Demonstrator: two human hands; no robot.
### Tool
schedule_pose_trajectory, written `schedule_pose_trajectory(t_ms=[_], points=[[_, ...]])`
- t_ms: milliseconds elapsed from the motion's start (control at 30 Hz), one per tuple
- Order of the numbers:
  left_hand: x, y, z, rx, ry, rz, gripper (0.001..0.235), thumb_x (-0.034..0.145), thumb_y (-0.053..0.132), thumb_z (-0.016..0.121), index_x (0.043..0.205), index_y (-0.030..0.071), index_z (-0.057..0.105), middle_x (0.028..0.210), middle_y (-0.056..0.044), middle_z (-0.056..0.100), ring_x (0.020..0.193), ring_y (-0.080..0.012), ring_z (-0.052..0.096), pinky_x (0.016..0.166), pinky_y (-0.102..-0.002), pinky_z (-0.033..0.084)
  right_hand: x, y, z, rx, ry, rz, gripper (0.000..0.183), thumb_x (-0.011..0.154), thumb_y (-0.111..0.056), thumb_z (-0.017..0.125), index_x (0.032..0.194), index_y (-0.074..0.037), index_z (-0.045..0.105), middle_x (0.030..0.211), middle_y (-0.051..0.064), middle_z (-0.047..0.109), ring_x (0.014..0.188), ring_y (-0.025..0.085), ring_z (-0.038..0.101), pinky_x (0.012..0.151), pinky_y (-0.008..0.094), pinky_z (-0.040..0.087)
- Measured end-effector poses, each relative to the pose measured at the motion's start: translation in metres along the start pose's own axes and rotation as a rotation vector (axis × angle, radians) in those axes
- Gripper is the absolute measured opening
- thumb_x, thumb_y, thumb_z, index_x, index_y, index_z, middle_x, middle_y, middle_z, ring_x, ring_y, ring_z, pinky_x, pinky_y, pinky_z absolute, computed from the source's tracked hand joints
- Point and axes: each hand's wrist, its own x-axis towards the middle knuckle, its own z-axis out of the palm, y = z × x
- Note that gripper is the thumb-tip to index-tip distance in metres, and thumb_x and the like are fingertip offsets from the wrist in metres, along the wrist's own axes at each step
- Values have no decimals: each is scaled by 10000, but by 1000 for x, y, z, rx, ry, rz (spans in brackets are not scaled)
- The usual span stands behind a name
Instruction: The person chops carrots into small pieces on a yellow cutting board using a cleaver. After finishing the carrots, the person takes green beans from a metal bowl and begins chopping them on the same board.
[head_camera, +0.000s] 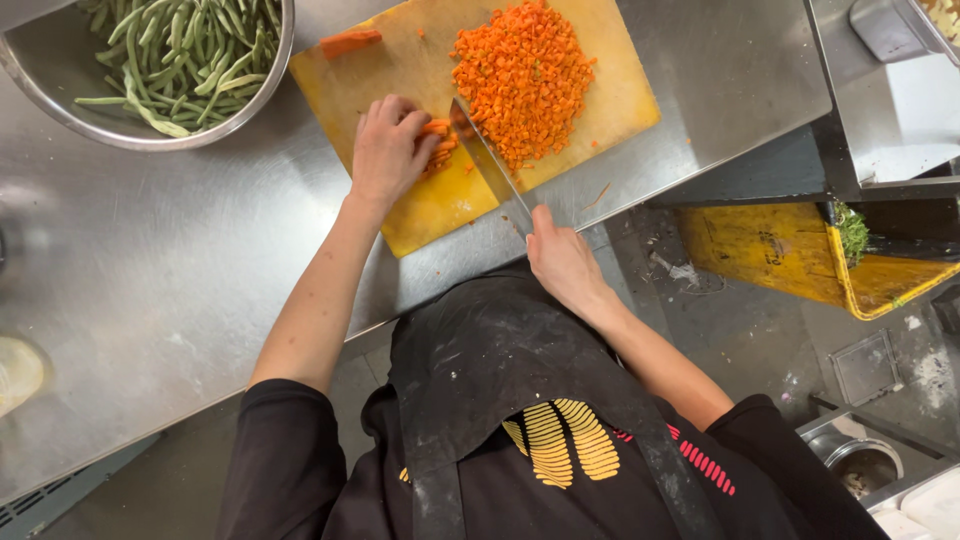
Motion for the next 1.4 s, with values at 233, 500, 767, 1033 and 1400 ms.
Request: schedule_pose_trajectory(t_ms=[233,500,767,1033,1400], points=[[-14,3,-1,230,-145,95,830,782,531,796,1392,23,556,1324,-128,532,1243,-323,476,1069,-489,364,18,-11,2,29,48,-57,190,1005,-125,498,1102,5,401,669,288,608,686,539,613,632,625,458],[-32,15,11,252,-5,-19,905,820,537,797,1456,-17,470,1359,-175,462,1252,-365,427,1103,-545,303,30,-21,11,-51,25,-83,212,997,-139,516,1120,-2,410,718,310,635,751,549,627,691,652,469],[-37,10,22,219,-35,-44,811,870,405,801,1478,-13,465,1367,-162,449,1267,-373,430,1135,-506,359,31,-14,17,-18,9,-108,214,999,-142,523,1107,2,406,712,305,633,756,551,619,698,655,453],[-16,11,52,195,24,-53,718,857,350,811,1397,10,483,1318,-186,455,1217,-384,432,1073,-501,388,36,2,12,41,90,-34,268,986,-132,535,1172,11,405,724,324,632,741,560,619,658,653,451],[11,34,47,33,93,-65,593,862,287,798,1330,-7,584,1236,-180,570,1108,-360,547,935,-454,471,45,14,-15,-97,125,-96,188,1001,-116,511,1109,2,411,749,311,642,754,546,630,674,632,479]])
